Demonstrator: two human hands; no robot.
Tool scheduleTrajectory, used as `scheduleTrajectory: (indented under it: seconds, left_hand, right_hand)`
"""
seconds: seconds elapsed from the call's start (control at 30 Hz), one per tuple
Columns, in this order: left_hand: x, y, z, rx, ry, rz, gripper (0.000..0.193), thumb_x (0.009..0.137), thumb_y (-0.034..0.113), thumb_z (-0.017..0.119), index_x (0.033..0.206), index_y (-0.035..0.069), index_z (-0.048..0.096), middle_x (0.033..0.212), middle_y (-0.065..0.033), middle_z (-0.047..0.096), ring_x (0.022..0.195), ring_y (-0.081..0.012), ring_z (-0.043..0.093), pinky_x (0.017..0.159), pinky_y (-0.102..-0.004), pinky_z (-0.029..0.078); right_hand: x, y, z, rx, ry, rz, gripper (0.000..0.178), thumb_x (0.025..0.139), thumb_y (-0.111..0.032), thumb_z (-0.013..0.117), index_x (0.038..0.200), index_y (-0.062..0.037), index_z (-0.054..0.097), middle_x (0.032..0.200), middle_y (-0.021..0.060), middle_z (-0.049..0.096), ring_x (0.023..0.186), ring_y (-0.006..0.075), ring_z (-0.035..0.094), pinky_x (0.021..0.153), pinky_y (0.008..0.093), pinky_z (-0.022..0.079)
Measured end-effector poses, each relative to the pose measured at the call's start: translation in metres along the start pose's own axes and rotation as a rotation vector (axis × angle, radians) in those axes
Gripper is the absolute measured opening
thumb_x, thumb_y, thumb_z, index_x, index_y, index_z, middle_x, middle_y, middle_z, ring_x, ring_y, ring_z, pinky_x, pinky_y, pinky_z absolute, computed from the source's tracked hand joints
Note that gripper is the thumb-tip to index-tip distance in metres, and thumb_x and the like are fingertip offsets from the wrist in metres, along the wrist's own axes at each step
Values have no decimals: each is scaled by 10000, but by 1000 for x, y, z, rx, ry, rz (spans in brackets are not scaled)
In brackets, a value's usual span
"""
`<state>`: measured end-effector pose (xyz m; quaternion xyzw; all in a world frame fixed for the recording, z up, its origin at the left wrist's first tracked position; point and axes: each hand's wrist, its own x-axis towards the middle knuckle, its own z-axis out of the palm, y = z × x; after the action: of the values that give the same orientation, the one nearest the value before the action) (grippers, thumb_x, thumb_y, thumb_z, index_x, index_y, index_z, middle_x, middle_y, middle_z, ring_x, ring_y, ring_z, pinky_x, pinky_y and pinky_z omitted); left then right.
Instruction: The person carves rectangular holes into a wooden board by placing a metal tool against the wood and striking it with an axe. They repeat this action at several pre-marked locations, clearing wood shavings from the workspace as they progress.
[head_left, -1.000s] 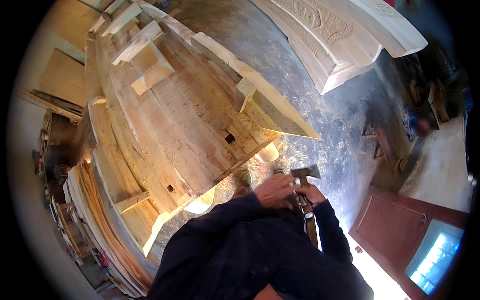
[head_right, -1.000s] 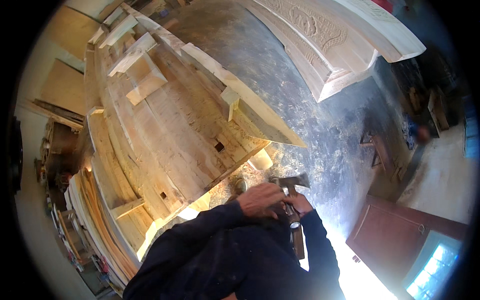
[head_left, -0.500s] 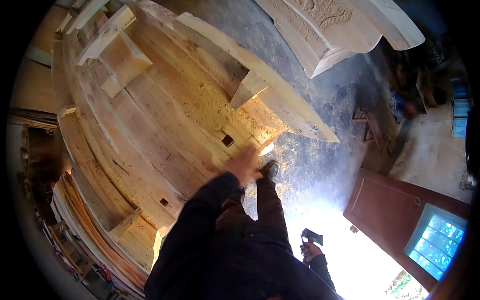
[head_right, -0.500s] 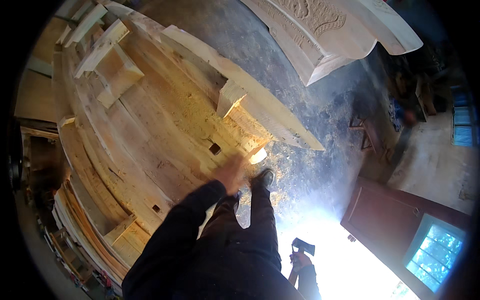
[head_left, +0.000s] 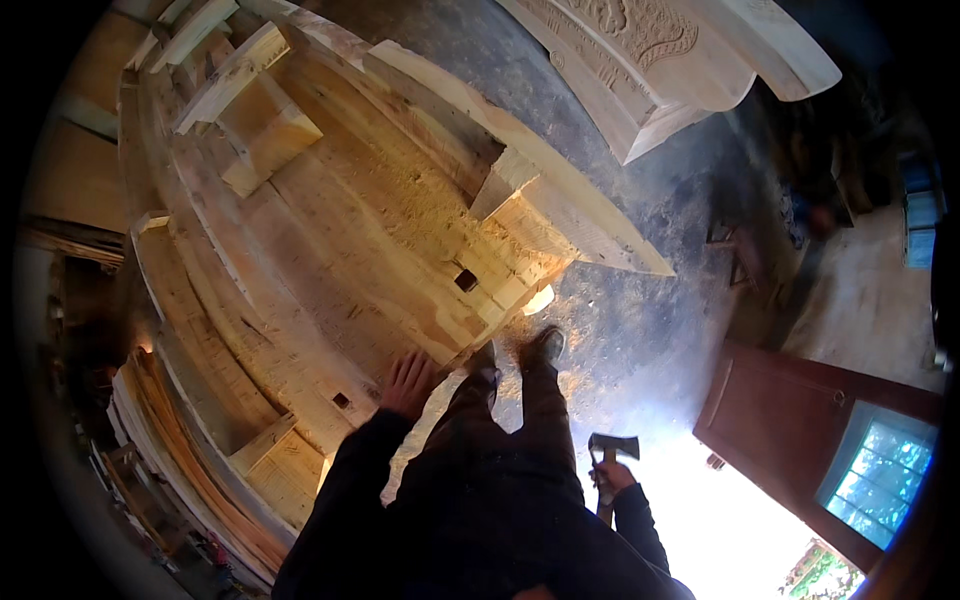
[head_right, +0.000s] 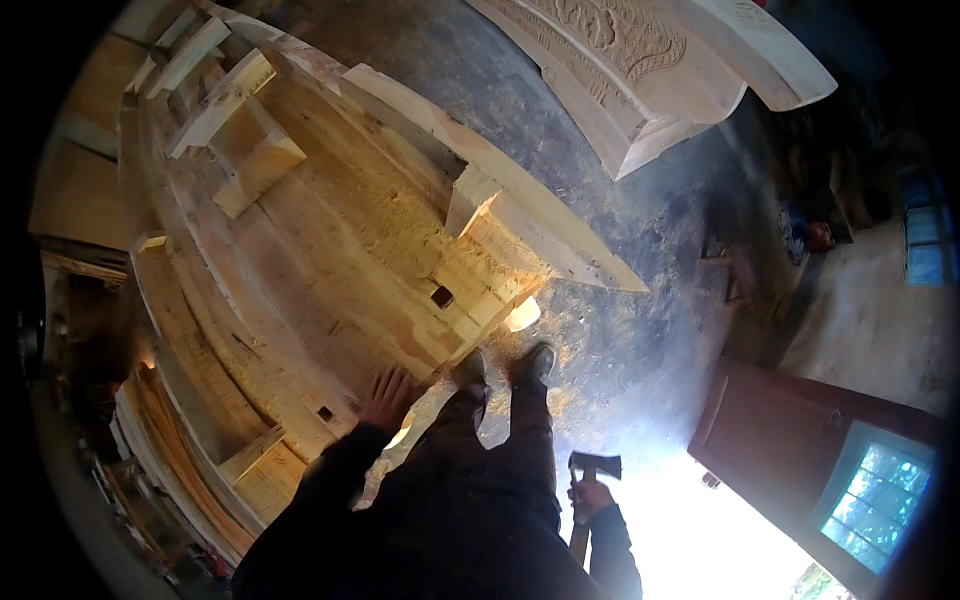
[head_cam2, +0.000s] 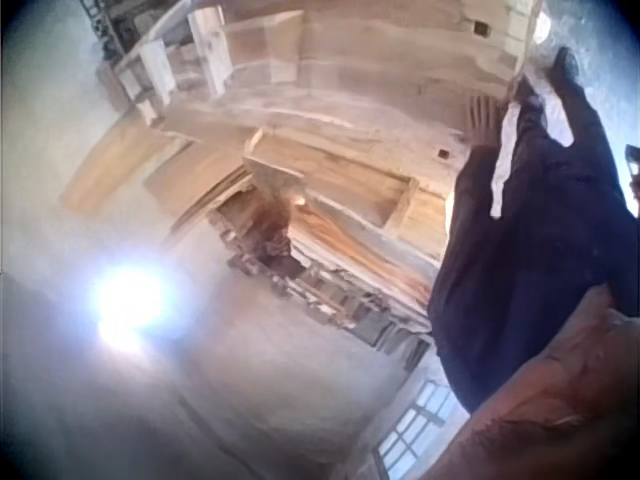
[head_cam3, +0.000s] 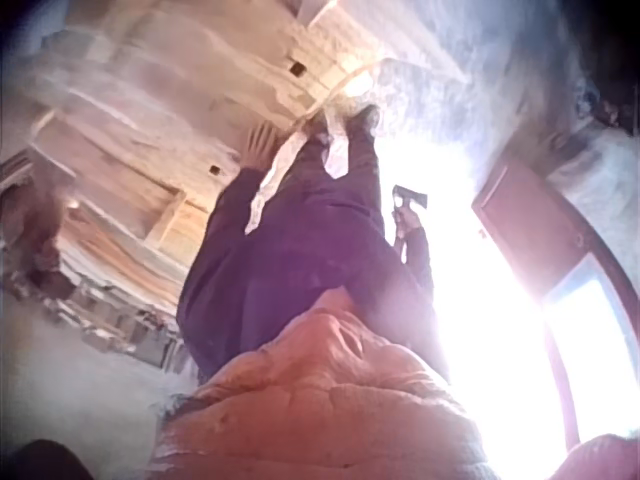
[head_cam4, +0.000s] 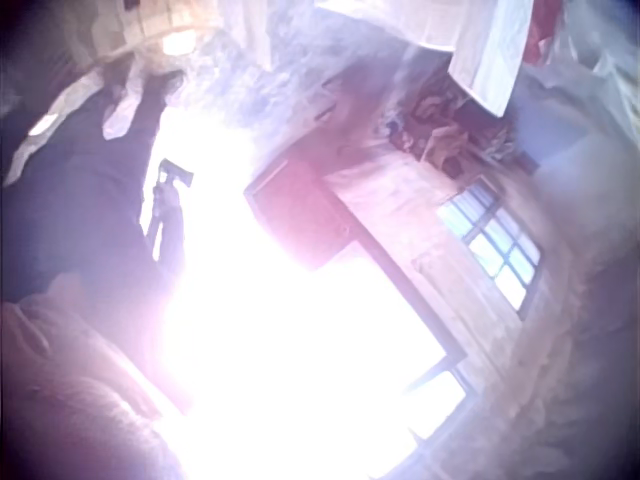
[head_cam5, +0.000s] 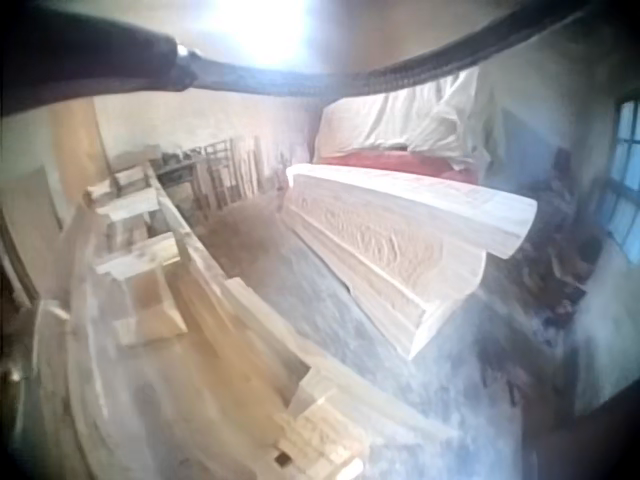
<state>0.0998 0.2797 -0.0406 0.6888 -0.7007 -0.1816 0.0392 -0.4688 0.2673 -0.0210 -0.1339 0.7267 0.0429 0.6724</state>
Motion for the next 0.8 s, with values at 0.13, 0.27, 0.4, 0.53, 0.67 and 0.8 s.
scheduleTrajectory:
  seconds: [0.13, 0.27, 0.4, 0.53, 0.67, 0.8]
  left_hand:
    - [-135, 10, -18, -238, -122, -293, 521, 812, 195, 797, 1307, 118, 652, 1386, -145, 628, 1142, -366, 668, 889, -460, 556]
    - [-68, 60, -63, -456, 441, -425, 102, 889, 184, 769, 945, 100, 778, 823, -108, 761, 742, -336, 740, 673, -398, 595]
    - [23, 127, -137, -684, 380, 100, 292, 850, 192, 811, 1104, 79, 723, 953, -129, 753, 843, -316, 740, 711, -384, 595]
    - [56, 177, -181, -653, 193, 432, 497, 799, 194, 833, 1237, 67, 637, 1139, -132, 687, 1038, -320, 686, 795, -396, 587]
    - [63, 179, -161, -550, 244, 509, 527, 774, 132, 800, 1259, 56, 606, 1229, -125, 627, 1187, -305, 608, 884, -383, 569]
    - [66, 178, -155, -469, 293, 458, 479, 765, 107, 794, 1208, 60, 618, 1187, -134, 643, 1129, -310, 637, 864, -383, 576]
  right_hand:
    - [-29, -73, 43, 53, -68, -92, 198, 941, -180, 686, 978, 11, 653, 801, 116, 709, 629, 207, 678, 563, 343, 569]
    - [-35, -138, 69, -62, -171, -237, 211, 944, -216, 690, 980, -14, 638, 807, 111, 705, 634, 196, 679, 545, 343, 566]
    - [-57, -214, 135, -277, -341, -349, 195, 935, -202, 671, 949, -11, 638, 757, 91, 688, 582, 189, 662, 521, 326, 554]
    - [-79, -251, 194, -407, -457, -507, 222, 941, -204, 681, 1047, -10, 680, 865, 49, 704, 731, 127, 666, 639, 287, 554]
    - [-42, -255, 212, -437, -667, -493, 221, 954, -206, 681, 1090, -32, 695, 942, 15, 698, 839, 96, 644, 704, 282, 544]
    - [-17, -246, 219, -407, -742, -544, 223, 962, -219, 677, 1056, -17, 691, 888, 10, 695, 835, 81, 638, 692, 283, 535]
